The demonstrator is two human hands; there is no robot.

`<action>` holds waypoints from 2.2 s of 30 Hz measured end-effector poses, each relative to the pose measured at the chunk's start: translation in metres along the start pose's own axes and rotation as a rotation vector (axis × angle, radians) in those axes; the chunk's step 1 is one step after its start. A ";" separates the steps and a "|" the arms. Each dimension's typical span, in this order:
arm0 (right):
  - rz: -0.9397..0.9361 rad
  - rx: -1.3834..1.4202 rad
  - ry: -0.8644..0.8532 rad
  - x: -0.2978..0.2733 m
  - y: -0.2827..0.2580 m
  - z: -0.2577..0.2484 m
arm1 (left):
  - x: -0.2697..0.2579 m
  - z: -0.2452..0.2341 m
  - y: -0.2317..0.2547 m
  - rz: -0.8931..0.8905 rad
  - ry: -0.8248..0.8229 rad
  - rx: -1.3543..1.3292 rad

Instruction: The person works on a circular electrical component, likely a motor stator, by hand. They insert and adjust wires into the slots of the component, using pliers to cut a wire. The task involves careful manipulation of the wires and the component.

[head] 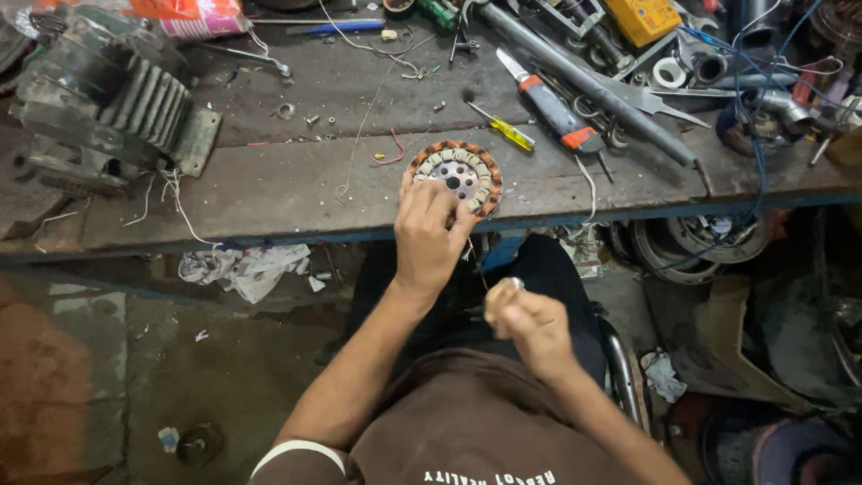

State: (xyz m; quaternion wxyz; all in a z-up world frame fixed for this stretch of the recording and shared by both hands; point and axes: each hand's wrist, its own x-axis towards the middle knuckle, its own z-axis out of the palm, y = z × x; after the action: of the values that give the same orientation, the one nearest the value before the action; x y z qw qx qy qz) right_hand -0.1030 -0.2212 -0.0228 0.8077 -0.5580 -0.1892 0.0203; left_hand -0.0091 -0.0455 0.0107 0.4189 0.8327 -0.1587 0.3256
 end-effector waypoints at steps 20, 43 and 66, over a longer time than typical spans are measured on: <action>0.412 -0.045 0.024 0.019 0.025 -0.001 | -0.002 -0.028 -0.038 0.202 -0.299 -0.110; 0.394 -0.131 0.110 0.012 0.041 0.000 | 0.106 -0.017 -0.040 0.273 -1.153 -0.045; 0.211 -0.170 0.246 0.014 0.033 0.006 | 0.105 -0.022 -0.037 0.233 -1.195 -0.009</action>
State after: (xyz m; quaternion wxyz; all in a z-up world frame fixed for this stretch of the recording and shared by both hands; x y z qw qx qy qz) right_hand -0.0862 -0.2003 -0.0471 0.7680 -0.6394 -0.0302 0.0203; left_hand 0.0793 -0.0049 0.0695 0.2225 0.8466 -0.4580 -0.1550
